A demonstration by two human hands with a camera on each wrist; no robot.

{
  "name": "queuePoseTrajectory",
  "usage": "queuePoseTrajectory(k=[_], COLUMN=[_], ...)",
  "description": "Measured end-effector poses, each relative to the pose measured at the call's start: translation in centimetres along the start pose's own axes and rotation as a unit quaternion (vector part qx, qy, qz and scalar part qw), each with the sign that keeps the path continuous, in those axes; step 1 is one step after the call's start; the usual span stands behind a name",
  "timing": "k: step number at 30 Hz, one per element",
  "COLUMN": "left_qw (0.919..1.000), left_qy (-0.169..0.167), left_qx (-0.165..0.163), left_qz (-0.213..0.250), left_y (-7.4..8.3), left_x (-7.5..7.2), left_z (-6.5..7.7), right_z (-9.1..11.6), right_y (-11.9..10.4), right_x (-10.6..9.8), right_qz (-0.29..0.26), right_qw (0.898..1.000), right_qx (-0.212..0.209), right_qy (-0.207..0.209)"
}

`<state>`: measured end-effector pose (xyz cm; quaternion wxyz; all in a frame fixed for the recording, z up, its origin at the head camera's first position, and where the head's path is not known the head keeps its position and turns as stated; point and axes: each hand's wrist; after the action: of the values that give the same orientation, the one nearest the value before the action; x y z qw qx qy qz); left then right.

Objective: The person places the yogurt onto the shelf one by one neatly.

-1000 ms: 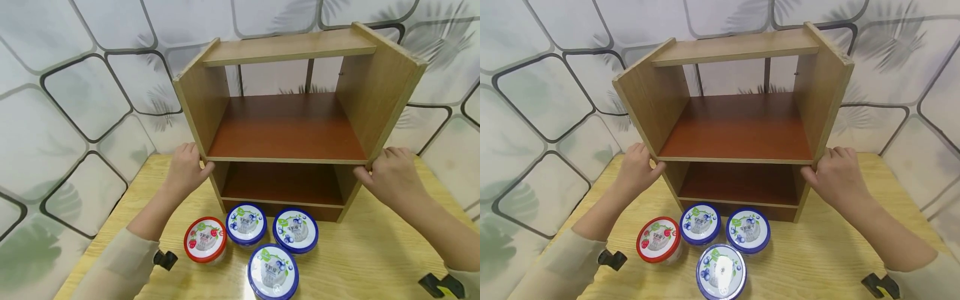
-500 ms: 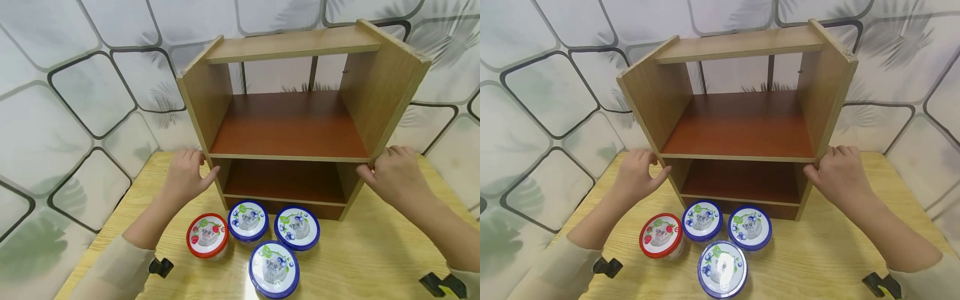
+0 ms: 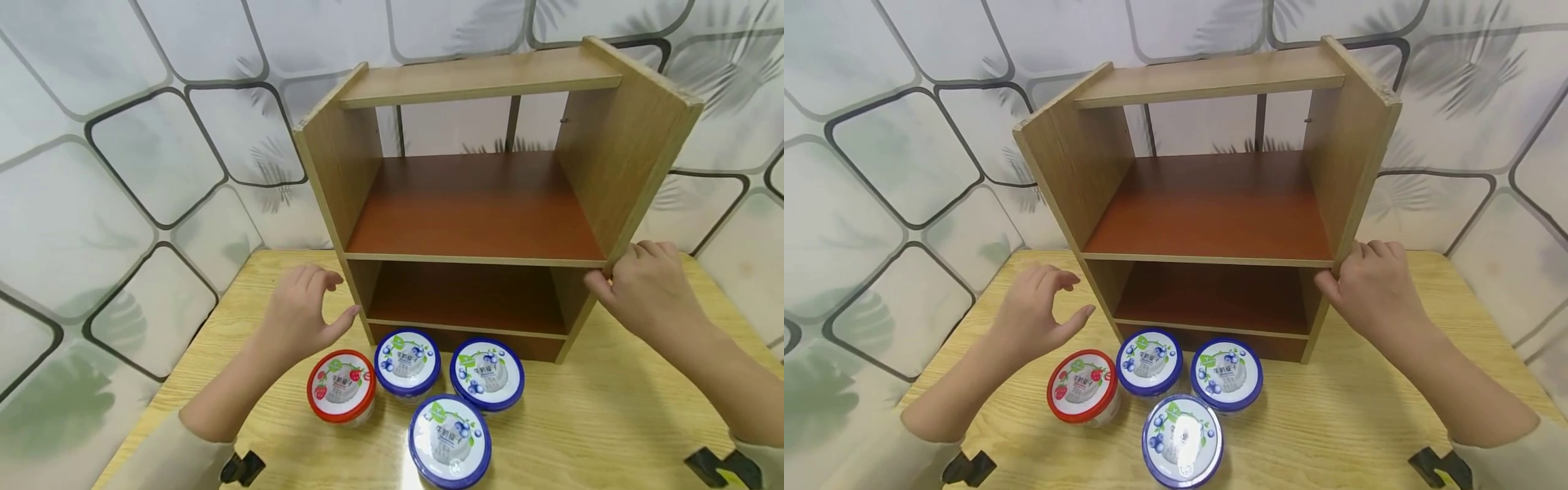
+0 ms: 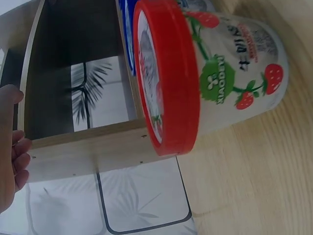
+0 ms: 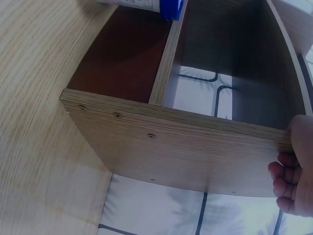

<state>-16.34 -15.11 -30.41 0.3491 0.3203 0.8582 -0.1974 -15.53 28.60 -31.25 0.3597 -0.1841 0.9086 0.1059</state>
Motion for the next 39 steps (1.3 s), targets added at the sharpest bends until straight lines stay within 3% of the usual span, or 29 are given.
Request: queuePoseTrajectory(k=[6,15,20,28,34,39], left_qw=[0.9998,0.9945,0.9919,0.9911,0.9825,0.9787], left_qy=[0.002,-0.006,-0.012,-0.020,0.013,0.031], left_qx=[0.014,0.095,0.109,0.132,0.185,0.202], left_qz=[-0.016,-0.043,-0.063,-0.006,0.014,0.014], left_y=[1.3,2.2,2.6,3.4,3.7,3.6], left_x=[-0.5,-0.7,-0.8,-0.1,0.7,0.9], left_z=[1.4,4.2,5.3,7.6,9.5,10.4], right_z=[0.0,-0.3,-0.3,0.0,-0.1,0.0], right_y=[0.0,-0.1,-0.2,-0.3,-0.4,-0.5], right_x=[0.2,0.4,0.5,0.6,0.7,0.8], right_qz=[0.006,0.009,-0.001,0.000,0.005,0.006], right_qw=[1.000,0.999,1.000,1.000,1.000,1.000], right_qx=[-0.008,-0.023,-0.004,0.014,0.009,0.013], right_qy=[0.008,0.031,0.020,0.005,0.018,0.021])
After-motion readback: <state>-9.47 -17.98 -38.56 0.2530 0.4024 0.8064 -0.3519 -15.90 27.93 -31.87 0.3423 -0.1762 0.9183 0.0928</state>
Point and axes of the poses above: each hand's wrist, its own z-axis away from the middle knuckle, its own x-axis out of the palm, y = z × x, and after that the axes turned 2 degrees about -y, right-handed
